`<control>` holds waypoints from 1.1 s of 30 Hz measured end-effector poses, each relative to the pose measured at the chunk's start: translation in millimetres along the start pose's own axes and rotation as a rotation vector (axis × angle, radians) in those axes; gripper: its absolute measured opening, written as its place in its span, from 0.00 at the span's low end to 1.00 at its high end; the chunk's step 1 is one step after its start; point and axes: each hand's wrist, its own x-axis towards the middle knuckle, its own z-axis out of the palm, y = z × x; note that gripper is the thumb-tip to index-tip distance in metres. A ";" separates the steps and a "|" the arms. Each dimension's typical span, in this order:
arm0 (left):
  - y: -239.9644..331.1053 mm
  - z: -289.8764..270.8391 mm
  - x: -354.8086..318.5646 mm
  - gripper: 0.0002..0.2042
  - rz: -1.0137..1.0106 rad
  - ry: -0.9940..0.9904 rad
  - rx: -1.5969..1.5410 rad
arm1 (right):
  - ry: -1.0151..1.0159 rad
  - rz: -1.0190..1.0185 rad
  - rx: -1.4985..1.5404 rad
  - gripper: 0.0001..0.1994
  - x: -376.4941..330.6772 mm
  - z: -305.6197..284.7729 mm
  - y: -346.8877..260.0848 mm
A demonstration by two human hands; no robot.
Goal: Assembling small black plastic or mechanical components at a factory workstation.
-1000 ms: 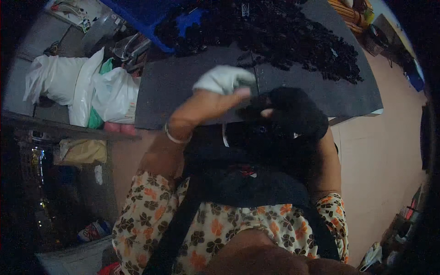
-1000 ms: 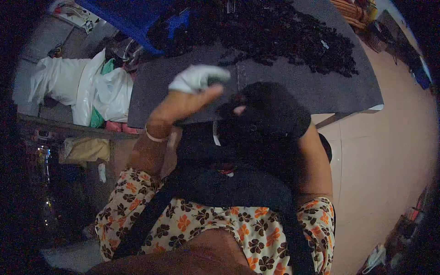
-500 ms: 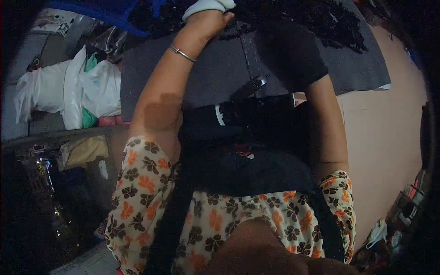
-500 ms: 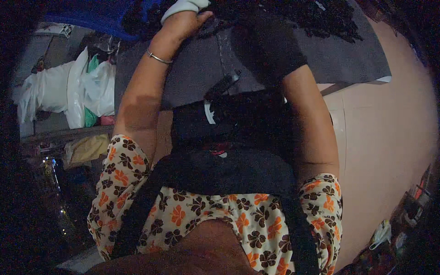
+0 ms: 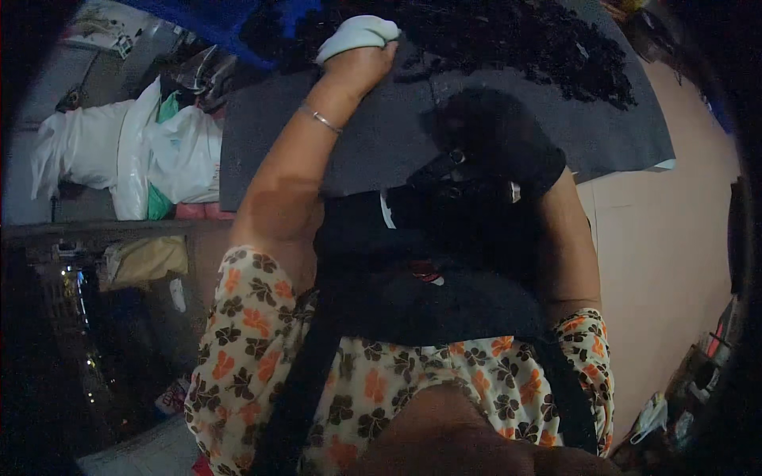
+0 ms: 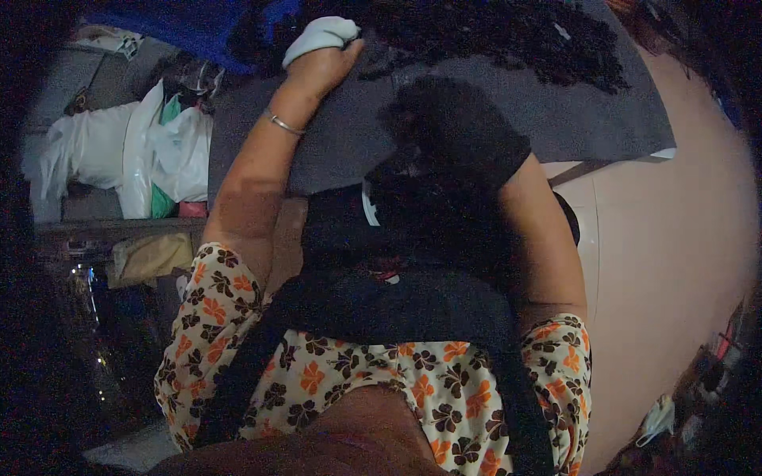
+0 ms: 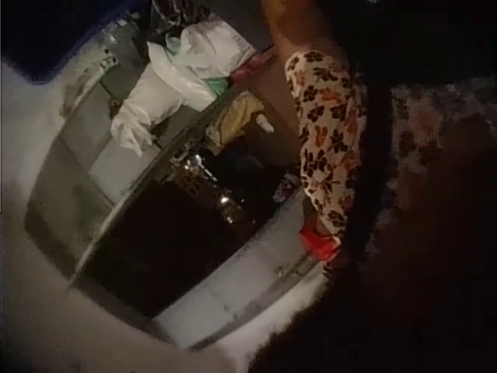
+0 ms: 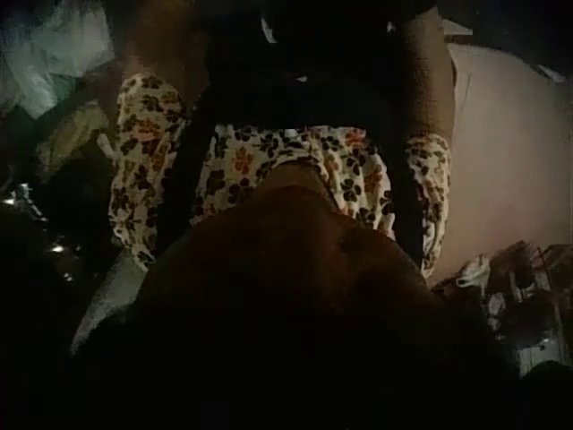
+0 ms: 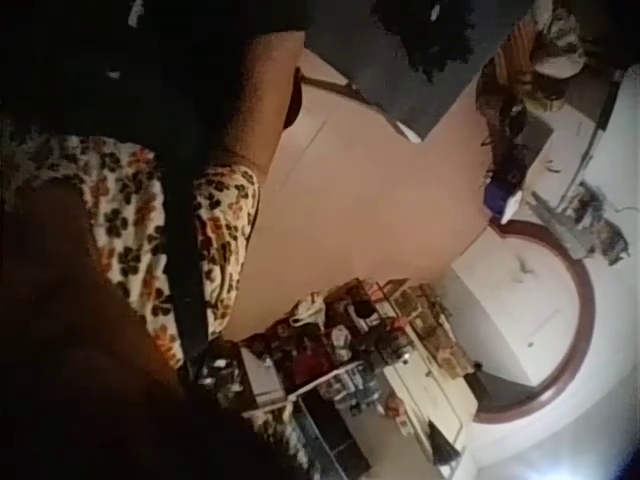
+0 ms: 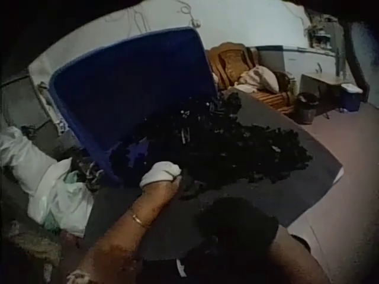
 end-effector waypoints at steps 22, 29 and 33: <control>74.7 -96.9 -65.4 0.14 -0.396 -0.314 -1.292 | 0.260 -0.006 0.095 0.12 -1.0 -6.4 -28.4; 82.8 -104.6 -70.7 0.14 -0.443 -0.257 -1.383 | 0.233 -0.082 0.051 0.10 4.5 -15.5 -32.6; 83.2 -105.2 -68.7 0.14 -0.452 -0.288 -1.419 | 0.222 -0.085 0.018 0.11 5.2 -22.1 -36.9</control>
